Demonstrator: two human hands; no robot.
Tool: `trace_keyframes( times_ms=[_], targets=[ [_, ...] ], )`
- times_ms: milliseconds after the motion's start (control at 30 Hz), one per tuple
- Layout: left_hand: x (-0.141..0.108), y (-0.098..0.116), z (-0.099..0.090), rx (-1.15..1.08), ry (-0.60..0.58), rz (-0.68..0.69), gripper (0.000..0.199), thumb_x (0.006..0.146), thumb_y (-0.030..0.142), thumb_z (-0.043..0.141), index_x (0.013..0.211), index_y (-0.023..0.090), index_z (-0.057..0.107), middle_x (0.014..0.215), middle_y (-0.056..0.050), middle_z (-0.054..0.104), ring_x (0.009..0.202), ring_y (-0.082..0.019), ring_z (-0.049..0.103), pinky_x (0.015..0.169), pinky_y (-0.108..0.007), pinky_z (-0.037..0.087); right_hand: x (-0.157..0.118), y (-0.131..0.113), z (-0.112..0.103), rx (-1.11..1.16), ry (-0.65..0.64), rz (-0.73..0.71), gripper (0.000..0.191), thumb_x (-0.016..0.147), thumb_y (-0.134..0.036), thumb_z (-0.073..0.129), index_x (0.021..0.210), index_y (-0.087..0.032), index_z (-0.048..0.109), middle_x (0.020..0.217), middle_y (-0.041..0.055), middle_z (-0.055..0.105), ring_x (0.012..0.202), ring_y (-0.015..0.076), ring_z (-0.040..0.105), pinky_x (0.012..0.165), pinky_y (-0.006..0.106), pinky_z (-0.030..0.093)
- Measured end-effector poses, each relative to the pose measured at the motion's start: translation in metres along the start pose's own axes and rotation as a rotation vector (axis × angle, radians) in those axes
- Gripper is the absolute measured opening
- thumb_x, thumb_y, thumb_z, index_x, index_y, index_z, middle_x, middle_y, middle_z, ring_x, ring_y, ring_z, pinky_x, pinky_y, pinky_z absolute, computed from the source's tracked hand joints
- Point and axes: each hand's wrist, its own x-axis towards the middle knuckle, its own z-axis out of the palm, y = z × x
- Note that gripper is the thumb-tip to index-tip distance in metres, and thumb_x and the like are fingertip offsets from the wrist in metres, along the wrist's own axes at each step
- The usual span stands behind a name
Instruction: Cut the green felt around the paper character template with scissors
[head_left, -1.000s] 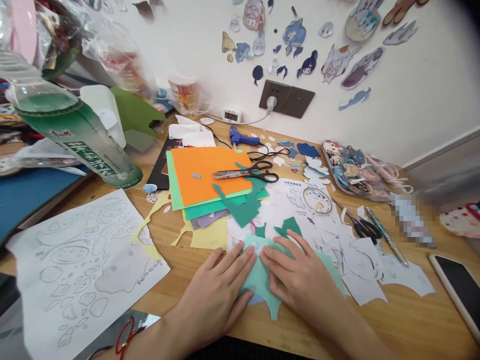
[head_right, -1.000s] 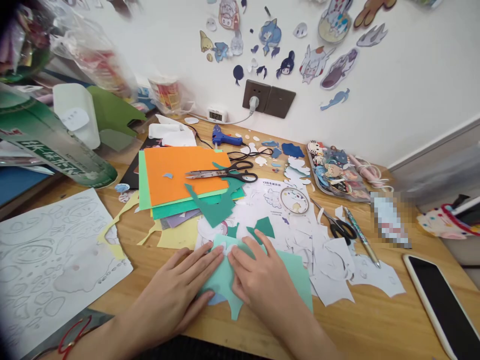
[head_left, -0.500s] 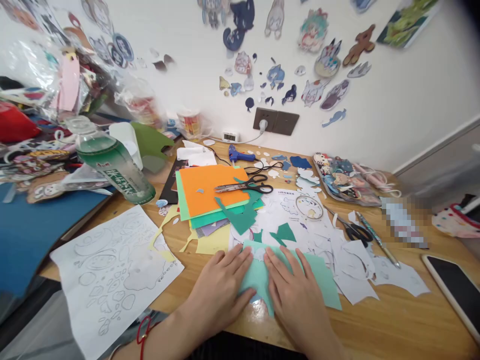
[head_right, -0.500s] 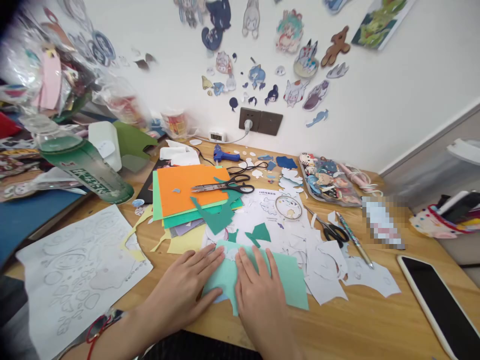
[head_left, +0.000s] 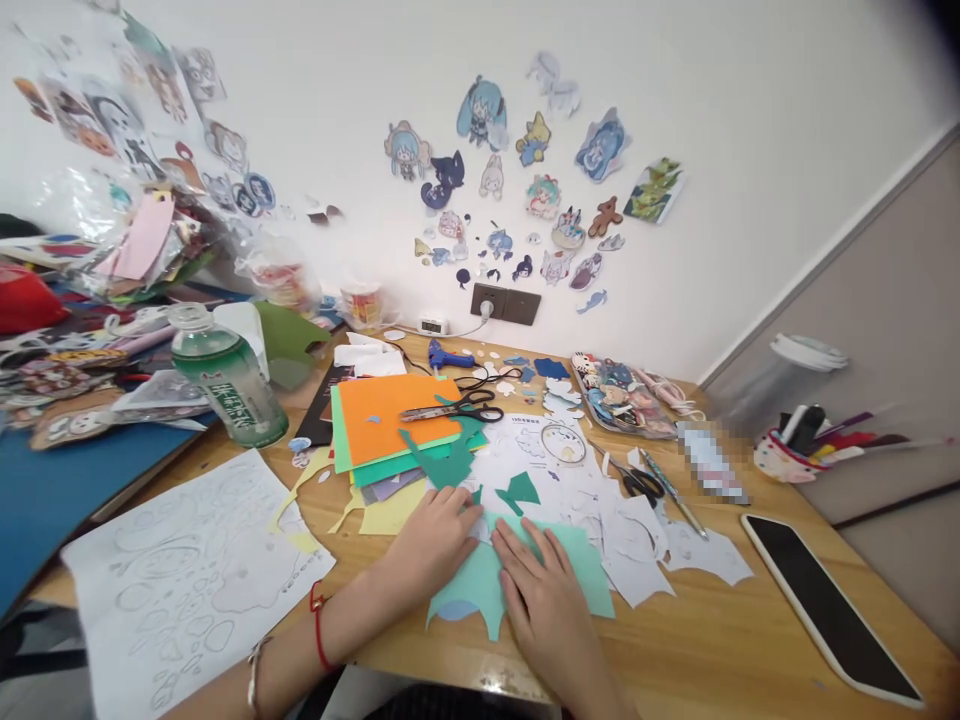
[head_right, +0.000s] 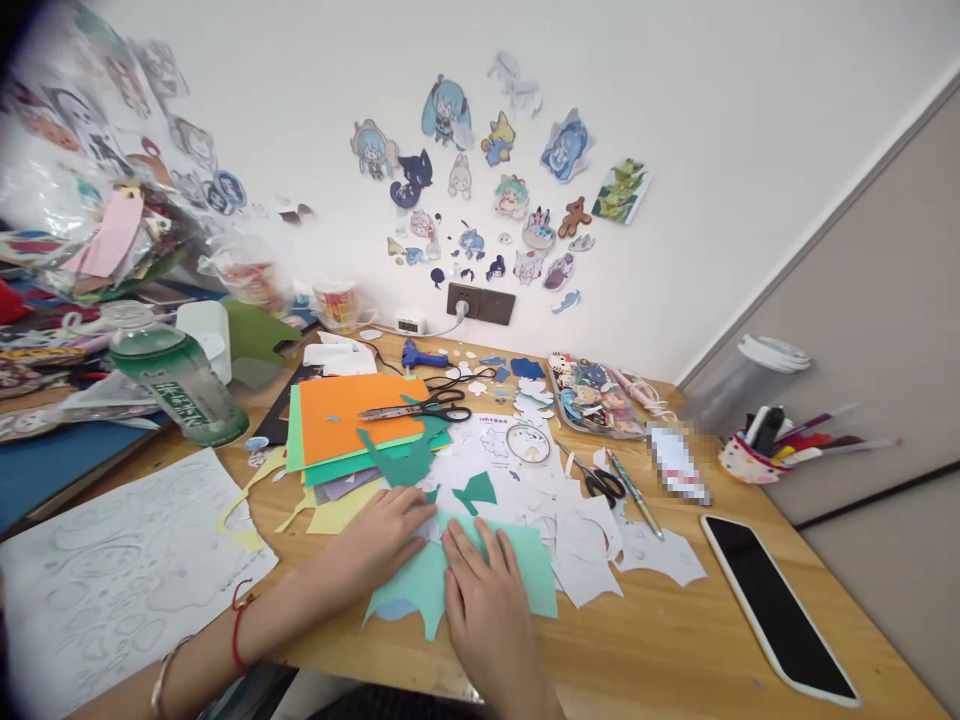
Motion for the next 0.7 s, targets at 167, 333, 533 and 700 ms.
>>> trace_keyframes(
  times_ms=[167, 333, 533, 700],
  targets=[
    [0.005, -0.003, -0.001, -0.046, -0.010, -0.027, 0.048, 0.077, 0.019, 0.061, 0.123, 0.015, 0.047, 0.104, -0.012, 0.056, 0.097, -0.027, 0.053, 0.081, -0.041, 0.045, -0.002, -0.002, -0.001, 0.029, -0.049, 0.049, 0.039, 0.092, -0.024, 0.038, 0.129, -0.026, 0.049, 0.135, -0.0058, 0.046, 0.126, 0.0241, 0.040, 0.103, 0.049, 0.037],
    [0.011, -0.009, 0.000, -0.112, -0.108, -0.022, 0.026, 0.081, 0.027, 0.060, 0.104, 0.014, 0.057, 0.099, -0.007, 0.060, 0.093, -0.021, 0.057, 0.080, -0.038, 0.048, -0.002, 0.003, -0.001, -0.025, -0.078, -0.058, 0.040, 0.092, -0.022, 0.035, 0.130, -0.021, 0.048, 0.137, -0.0012, 0.043, 0.126, 0.0272, 0.040, 0.099, 0.052, 0.041],
    [0.015, -0.018, -0.001, -0.165, -0.231, -0.058, 0.028, 0.087, 0.035, 0.054, 0.106, 0.014, 0.057, 0.103, -0.007, 0.061, 0.092, -0.020, 0.060, 0.080, -0.041, 0.050, -0.001, 0.005, 0.001, -0.058, -0.097, -0.085, 0.040, 0.093, -0.024, 0.033, 0.131, -0.021, 0.047, 0.137, -0.0017, 0.042, 0.126, 0.0280, 0.040, 0.098, 0.052, 0.043],
    [0.018, -0.023, -0.010, -0.216, -0.300, -0.051, 0.031, 0.087, 0.037, 0.053, 0.108, 0.014, 0.056, 0.105, -0.007, 0.061, 0.093, -0.020, 0.059, 0.081, -0.041, 0.049, -0.001, 0.010, 0.004, -0.027, -0.101, -0.096, 0.040, 0.093, -0.025, 0.034, 0.131, -0.022, 0.047, 0.136, -0.0010, 0.044, 0.126, 0.0280, 0.040, 0.098, 0.052, 0.043]
  ],
)
